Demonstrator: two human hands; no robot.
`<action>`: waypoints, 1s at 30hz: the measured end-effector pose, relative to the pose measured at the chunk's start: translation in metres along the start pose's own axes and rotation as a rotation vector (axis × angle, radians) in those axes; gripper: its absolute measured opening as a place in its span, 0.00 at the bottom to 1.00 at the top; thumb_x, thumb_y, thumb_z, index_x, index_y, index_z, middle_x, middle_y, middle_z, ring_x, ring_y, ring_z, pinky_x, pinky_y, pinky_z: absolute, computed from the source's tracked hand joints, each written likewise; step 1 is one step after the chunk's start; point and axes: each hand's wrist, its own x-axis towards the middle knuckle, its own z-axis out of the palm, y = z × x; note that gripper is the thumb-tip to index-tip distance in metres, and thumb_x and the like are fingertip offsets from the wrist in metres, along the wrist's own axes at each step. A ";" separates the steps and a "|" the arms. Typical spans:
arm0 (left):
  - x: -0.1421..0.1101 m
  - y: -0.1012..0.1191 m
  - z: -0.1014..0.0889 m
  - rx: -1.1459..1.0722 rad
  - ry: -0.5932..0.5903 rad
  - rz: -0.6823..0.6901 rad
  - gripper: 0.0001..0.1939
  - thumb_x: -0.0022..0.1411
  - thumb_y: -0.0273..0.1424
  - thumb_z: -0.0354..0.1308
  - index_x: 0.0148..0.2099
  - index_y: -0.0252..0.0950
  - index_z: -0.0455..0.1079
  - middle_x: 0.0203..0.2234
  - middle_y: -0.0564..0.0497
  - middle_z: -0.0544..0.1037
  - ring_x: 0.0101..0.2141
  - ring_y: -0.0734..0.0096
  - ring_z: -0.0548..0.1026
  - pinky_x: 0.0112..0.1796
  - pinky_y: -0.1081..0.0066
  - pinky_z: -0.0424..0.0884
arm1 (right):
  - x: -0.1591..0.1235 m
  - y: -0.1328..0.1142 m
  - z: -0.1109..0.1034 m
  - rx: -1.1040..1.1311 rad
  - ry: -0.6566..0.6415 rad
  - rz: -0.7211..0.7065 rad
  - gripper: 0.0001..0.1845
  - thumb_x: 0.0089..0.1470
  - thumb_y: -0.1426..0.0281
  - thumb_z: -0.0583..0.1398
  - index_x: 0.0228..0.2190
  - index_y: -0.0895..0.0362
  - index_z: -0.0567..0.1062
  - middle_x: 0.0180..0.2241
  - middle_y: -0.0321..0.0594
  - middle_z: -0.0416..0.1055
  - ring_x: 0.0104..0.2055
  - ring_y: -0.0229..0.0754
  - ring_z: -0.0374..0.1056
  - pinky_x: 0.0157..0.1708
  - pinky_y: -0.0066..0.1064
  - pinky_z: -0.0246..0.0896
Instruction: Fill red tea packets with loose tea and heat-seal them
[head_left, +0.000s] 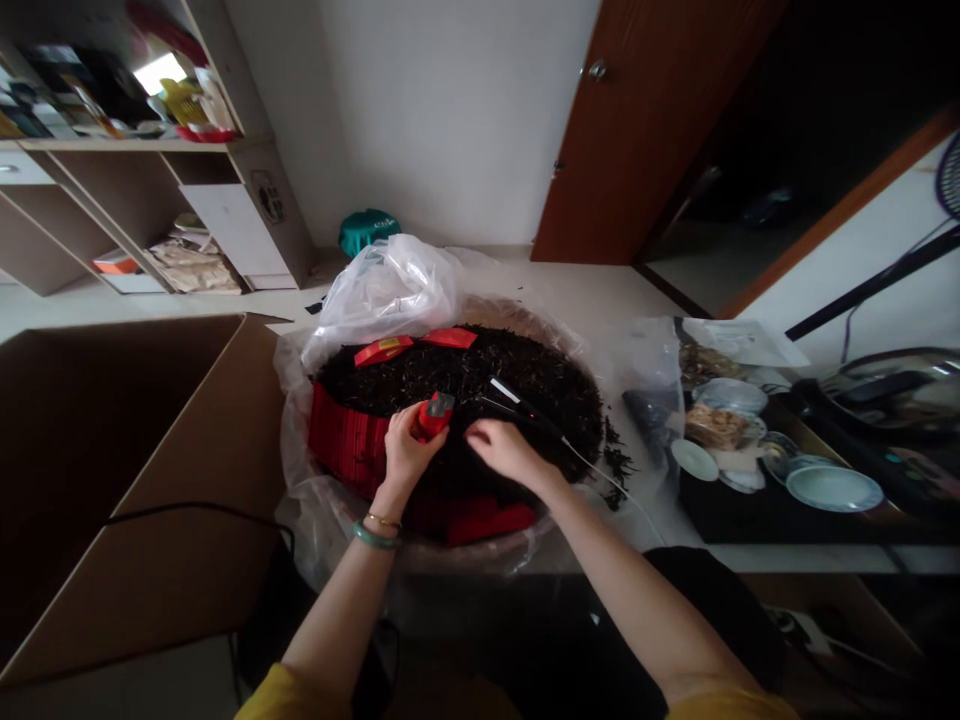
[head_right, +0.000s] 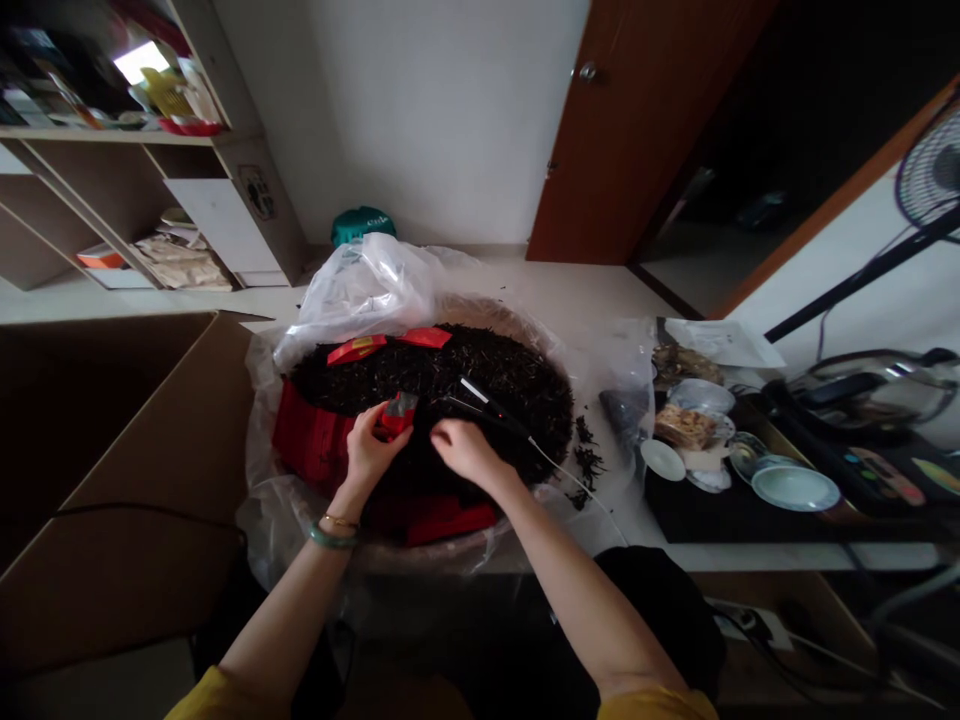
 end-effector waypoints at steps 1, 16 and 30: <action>0.000 -0.001 0.000 -0.016 0.007 -0.009 0.23 0.46 0.31 0.67 0.46 0.37 0.70 0.38 0.47 0.77 0.38 0.61 0.75 0.39 0.63 0.74 | -0.004 0.001 0.008 -0.181 -0.066 -0.041 0.13 0.52 0.73 0.59 0.40 0.59 0.76 0.43 0.48 0.75 0.47 0.47 0.70 0.49 0.39 0.63; -0.003 0.001 0.003 -0.058 0.016 0.010 0.22 0.46 0.32 0.68 0.46 0.38 0.71 0.37 0.48 0.77 0.38 0.62 0.75 0.39 0.63 0.74 | -0.003 -0.018 0.038 -0.809 -0.262 -0.030 0.39 0.41 0.69 0.67 0.56 0.59 0.63 0.50 0.54 0.64 0.49 0.55 0.63 0.45 0.43 0.63; -0.004 0.003 0.002 -0.046 -0.001 0.012 0.25 0.44 0.30 0.68 0.47 0.38 0.69 0.38 0.47 0.77 0.39 0.61 0.74 0.40 0.61 0.73 | 0.010 -0.017 0.027 -0.627 -0.154 0.050 0.24 0.45 0.76 0.61 0.47 0.54 0.70 0.44 0.47 0.70 0.42 0.49 0.70 0.36 0.35 0.65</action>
